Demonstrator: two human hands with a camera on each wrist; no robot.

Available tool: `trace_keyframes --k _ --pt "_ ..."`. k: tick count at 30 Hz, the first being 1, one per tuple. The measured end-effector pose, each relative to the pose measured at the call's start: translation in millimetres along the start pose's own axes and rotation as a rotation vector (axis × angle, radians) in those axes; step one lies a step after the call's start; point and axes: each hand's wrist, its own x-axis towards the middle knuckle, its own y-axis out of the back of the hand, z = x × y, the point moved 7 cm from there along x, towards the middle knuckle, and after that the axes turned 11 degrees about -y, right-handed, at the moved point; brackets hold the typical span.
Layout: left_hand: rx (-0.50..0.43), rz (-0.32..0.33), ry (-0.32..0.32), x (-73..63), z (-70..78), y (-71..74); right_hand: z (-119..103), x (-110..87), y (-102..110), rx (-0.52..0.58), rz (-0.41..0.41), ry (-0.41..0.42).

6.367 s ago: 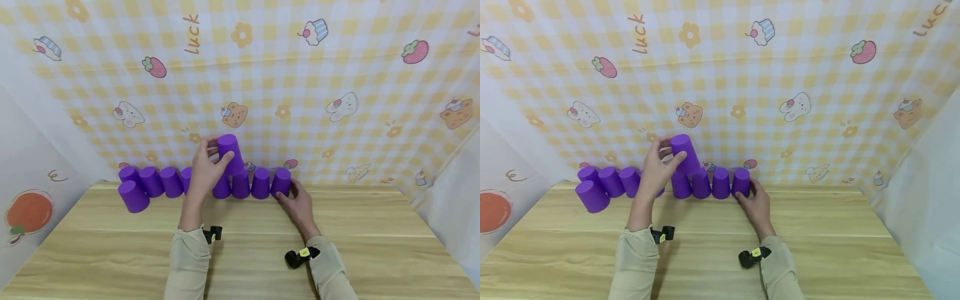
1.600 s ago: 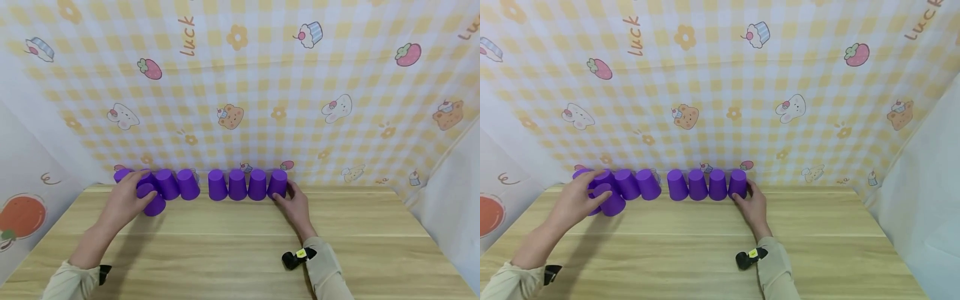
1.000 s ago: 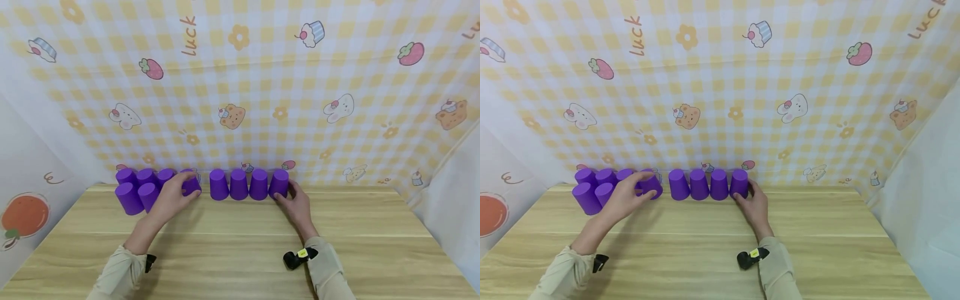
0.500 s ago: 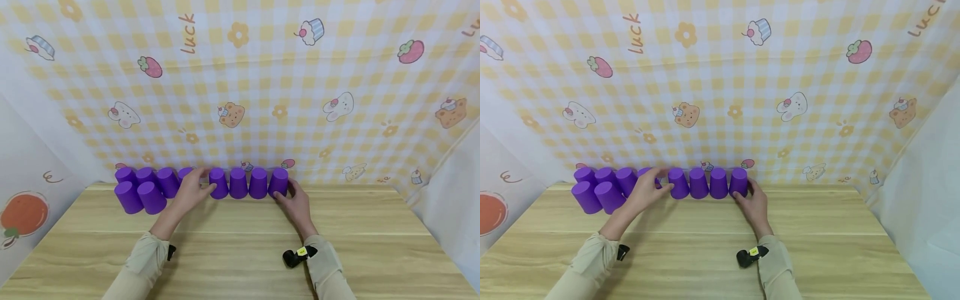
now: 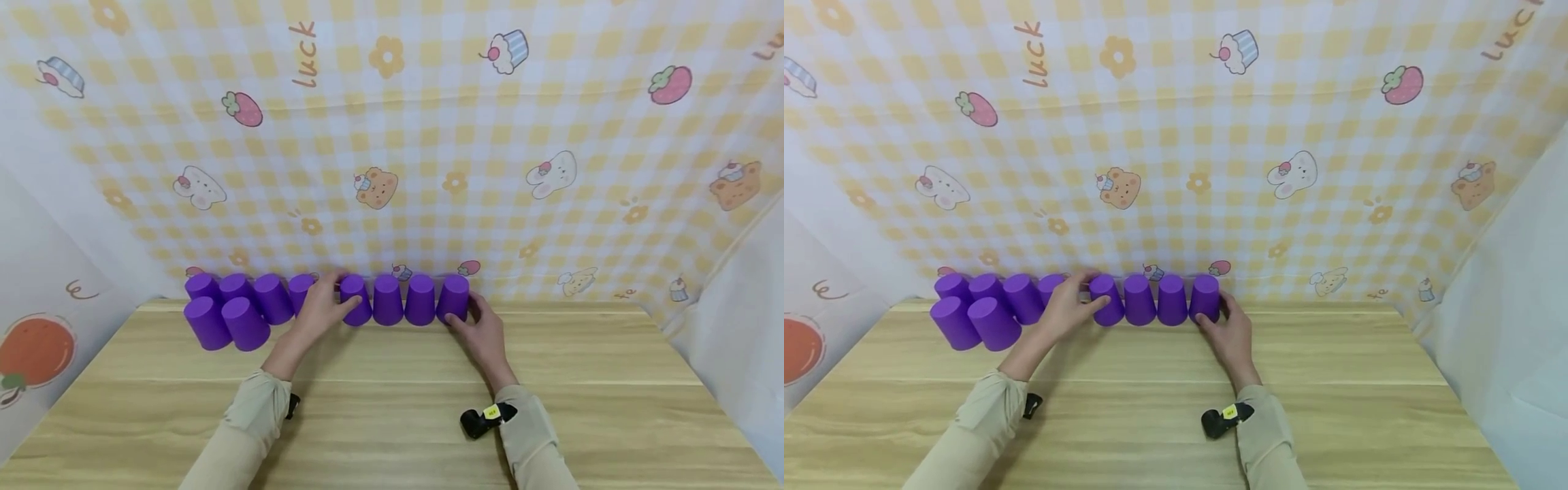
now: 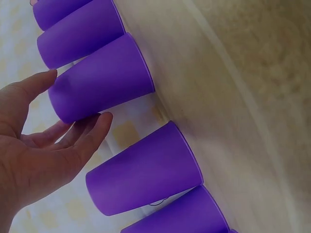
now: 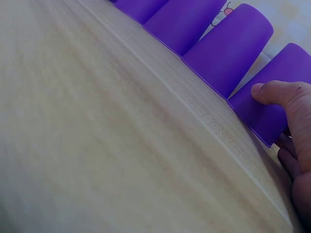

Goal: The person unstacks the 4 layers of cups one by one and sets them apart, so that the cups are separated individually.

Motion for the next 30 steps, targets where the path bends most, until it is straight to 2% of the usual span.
trace_keyframes --k 6,14,24,30 --pt "-0.013 0.011 0.009 0.0 1.2 0.4 -0.4 -0.8 2.1 0.009 0.004 -0.001" --pt "-0.038 0.011 -0.010 -3.6 8.6 9.4 0.3 -0.9 -0.4 -0.001 0.003 -0.013" --pt "0.025 -0.092 -0.067 -15.4 21.3 29.1 0.5 0.5 0.1 0.002 0.008 0.007" --pt "0.031 -0.149 -0.065 -25.3 18.6 44.2 -0.3 -0.7 0.1 0.008 0.011 0.006"
